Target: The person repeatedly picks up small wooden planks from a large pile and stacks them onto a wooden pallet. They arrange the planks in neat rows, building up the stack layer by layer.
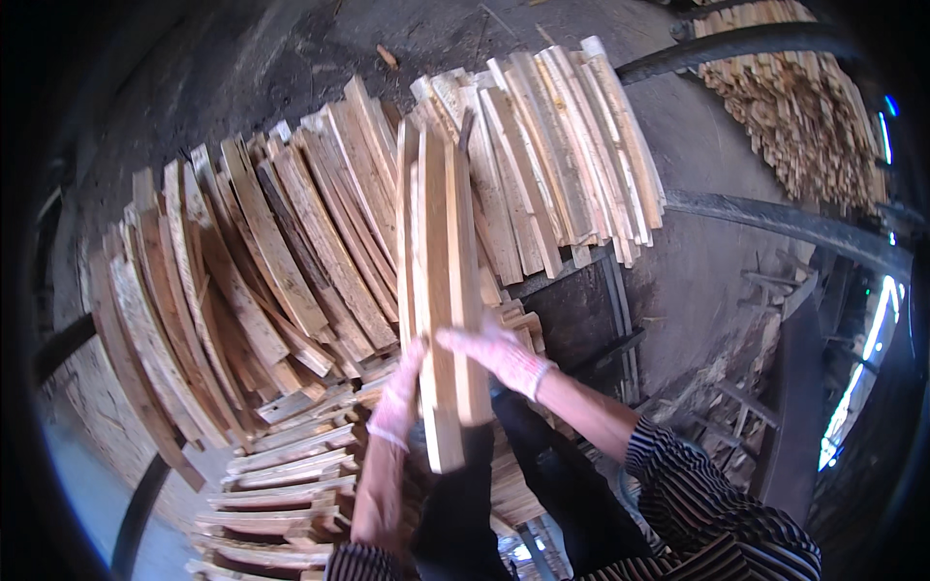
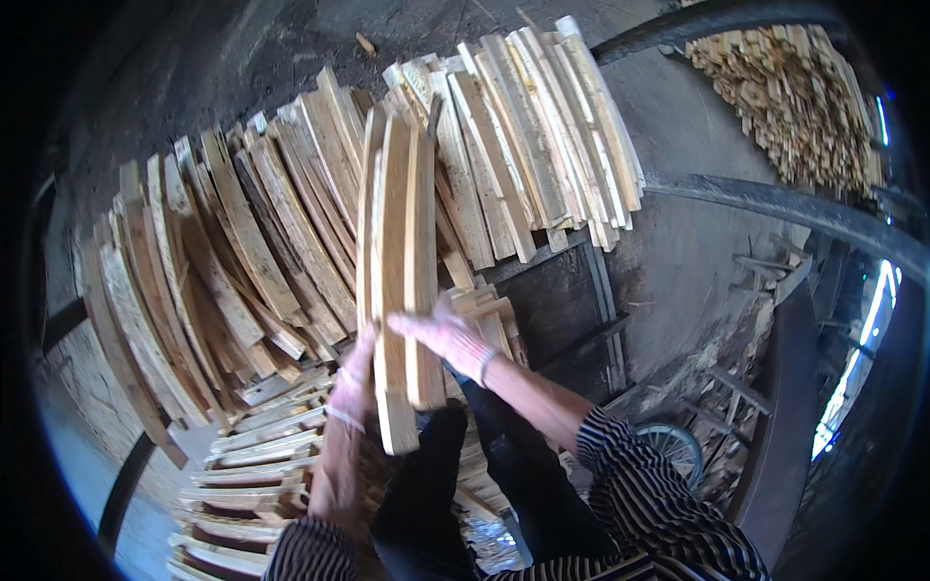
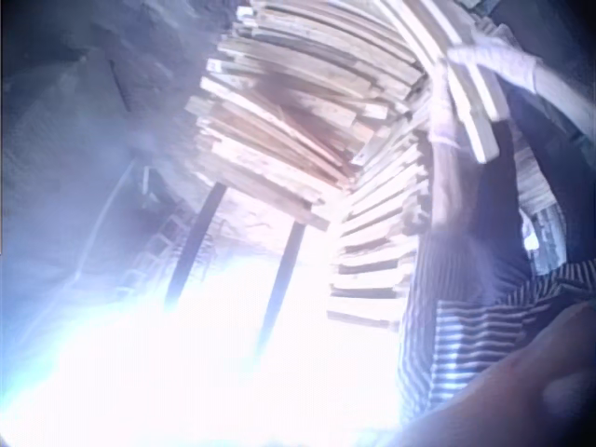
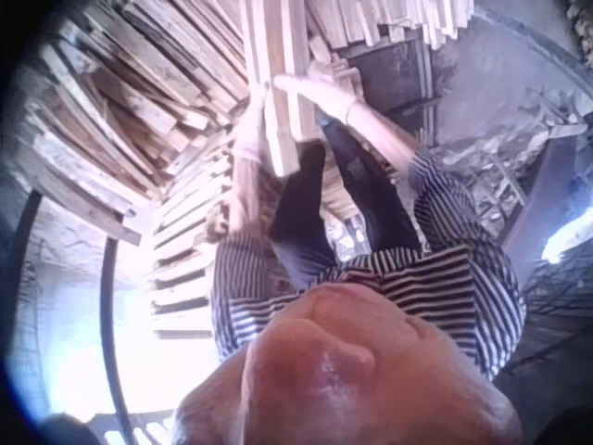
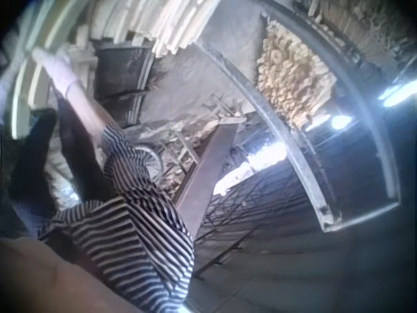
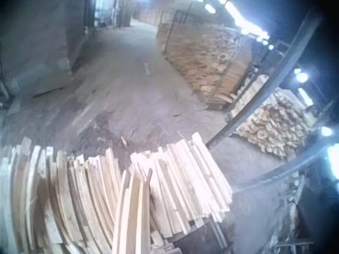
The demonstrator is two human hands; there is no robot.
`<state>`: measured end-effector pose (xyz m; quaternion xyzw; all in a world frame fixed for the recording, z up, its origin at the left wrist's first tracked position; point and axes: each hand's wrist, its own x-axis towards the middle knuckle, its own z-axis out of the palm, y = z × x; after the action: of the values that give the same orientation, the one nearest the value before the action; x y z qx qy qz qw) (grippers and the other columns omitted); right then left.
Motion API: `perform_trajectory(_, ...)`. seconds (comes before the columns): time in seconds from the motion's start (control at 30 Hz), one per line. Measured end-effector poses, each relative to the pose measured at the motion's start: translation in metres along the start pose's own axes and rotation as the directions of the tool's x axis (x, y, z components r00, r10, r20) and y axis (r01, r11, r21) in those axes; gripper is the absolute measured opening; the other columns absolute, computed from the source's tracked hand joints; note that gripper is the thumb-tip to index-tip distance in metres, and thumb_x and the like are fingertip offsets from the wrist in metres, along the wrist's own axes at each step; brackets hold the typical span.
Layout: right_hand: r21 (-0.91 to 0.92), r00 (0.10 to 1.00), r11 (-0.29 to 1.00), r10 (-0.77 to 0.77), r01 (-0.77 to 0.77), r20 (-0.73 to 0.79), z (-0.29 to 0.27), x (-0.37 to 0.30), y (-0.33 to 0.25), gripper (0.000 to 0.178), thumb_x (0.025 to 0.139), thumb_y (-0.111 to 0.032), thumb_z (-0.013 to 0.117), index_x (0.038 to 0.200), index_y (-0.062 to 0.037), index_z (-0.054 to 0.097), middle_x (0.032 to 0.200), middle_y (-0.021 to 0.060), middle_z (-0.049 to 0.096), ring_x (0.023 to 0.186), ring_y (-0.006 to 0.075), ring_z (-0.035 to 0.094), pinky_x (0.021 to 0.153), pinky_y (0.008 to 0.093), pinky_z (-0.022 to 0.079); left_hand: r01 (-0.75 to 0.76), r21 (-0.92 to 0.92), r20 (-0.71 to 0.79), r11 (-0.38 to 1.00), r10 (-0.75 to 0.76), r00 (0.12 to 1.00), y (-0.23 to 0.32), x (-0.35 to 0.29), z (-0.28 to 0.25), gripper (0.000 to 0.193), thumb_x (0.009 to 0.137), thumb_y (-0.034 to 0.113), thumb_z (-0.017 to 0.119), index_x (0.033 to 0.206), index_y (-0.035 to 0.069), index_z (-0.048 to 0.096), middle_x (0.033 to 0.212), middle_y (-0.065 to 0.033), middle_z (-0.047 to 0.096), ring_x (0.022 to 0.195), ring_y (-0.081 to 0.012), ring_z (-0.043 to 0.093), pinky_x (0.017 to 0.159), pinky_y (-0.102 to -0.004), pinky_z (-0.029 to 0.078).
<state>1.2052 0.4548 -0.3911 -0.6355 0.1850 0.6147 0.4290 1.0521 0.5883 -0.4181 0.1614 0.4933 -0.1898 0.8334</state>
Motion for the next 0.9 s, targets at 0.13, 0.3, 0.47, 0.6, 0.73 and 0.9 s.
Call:
perform_trajectory(0.13, 0.349, 0.999, 0.936, 0.049, -0.053, 0.022, 0.006, -0.051, 0.034, 0.072, 0.082, -0.043, 0.084, 0.131, 0.0024, 0.058, 0.120, 0.0130, 0.068, 0.111, 0.0203, 0.063, 0.099, 0.0340, 0.051, -0.070, 0.235, -0.154, 0.969, 0.108, 0.982, -0.048, -0.088, 0.034, 0.090, 0.083, 0.056, 0.078, 0.143, -0.003, 0.046, 0.127, -0.0160, 0.062, 0.113, -0.0229, 0.062, 0.099, -0.0351, 0.050)
perform_trajectory(0.3, 0.583, 0.981, 0.791, 0.119, -0.187, 0.153, 0.007, -0.107, 0.037, 0.068, 0.086, -0.040, 0.081, 0.137, -0.0025, 0.056, 0.126, 0.0130, 0.065, 0.112, 0.0228, 0.062, 0.099, 0.0362, 0.051, 0.066, 0.389, -0.313, 0.919, 0.065, 0.947, -0.045, -0.132, 0.072, 0.097, 0.079, 0.065, 0.076, 0.142, -0.003, 0.050, 0.124, -0.0164, 0.066, 0.115, -0.0237, 0.061, 0.102, -0.0328, 0.044)
perform_trajectory(0.47, 0.578, 0.985, 0.806, 0.029, -0.125, 0.173, 0.012, -0.190, 0.032, 0.058, 0.091, -0.036, 0.075, 0.136, -0.0031, 0.058, 0.126, 0.0102, 0.065, 0.113, 0.0194, 0.062, 0.099, 0.0345, 0.050, 0.022, 0.555, -0.383, 0.831, 0.233, 0.894, -0.072, -0.207, 0.113, 0.090, 0.080, 0.072, 0.068, 0.131, -0.001, 0.055, 0.115, -0.0220, 0.069, 0.106, -0.0328, 0.067, 0.096, -0.0390, 0.049)
perform_trajectory(0.6, 0.337, 0.934, 0.939, -0.177, 0.065, 0.311, 0.012, -0.292, 0.035, 0.068, 0.097, -0.048, 0.064, 0.143, -0.0004, 0.050, 0.136, 0.0084, 0.060, 0.126, 0.0165, 0.053, 0.108, 0.0329, 0.044, -0.099, 0.600, -0.287, 0.794, 0.329, 0.900, -0.102, -0.336, 0.159, 0.091, 0.084, 0.065, 0.069, 0.141, -0.001, 0.045, 0.126, -0.0224, 0.064, 0.118, -0.0338, 0.063, 0.102, -0.0424, 0.048)
perform_trajectory(0.73, 0.143, 0.919, 0.990, -0.067, 0.012, 0.389, 0.035, -0.377, 0.021, 0.110, 0.077, -0.042, 0.088, 0.156, -0.0008, 0.023, 0.145, 0.0148, 0.049, 0.135, 0.0235, 0.046, 0.113, 0.0377, 0.038, -0.207, -0.035, -0.047, 0.978, 0.206, 0.978, -0.049, -0.346, 0.114, 0.072, 0.090, 0.045, 0.075, 0.143, 0.007, 0.044, 0.126, -0.0096, 0.065, 0.113, -0.0246, 0.064, 0.099, -0.0419, 0.053)
perform_trajectory(0.9, -0.369, 0.964, 0.903, -0.141, 0.218, 0.226, 0.076, -0.372, -0.003, 0.105, 0.077, -0.035, 0.089, 0.153, 0.0000, 0.026, 0.140, 0.0149, 0.055, 0.128, 0.0227, 0.052, 0.108, 0.0349, 0.043, -0.419, -0.270, -0.245, 0.867, 0.359, 0.901, -0.016, -0.350, 0.110, 0.049, 0.088, 0.040, 0.077, 0.123, 0.008, 0.063, 0.111, -0.0079, 0.070, 0.100, -0.0229, 0.069, 0.089, -0.0429, 0.059)
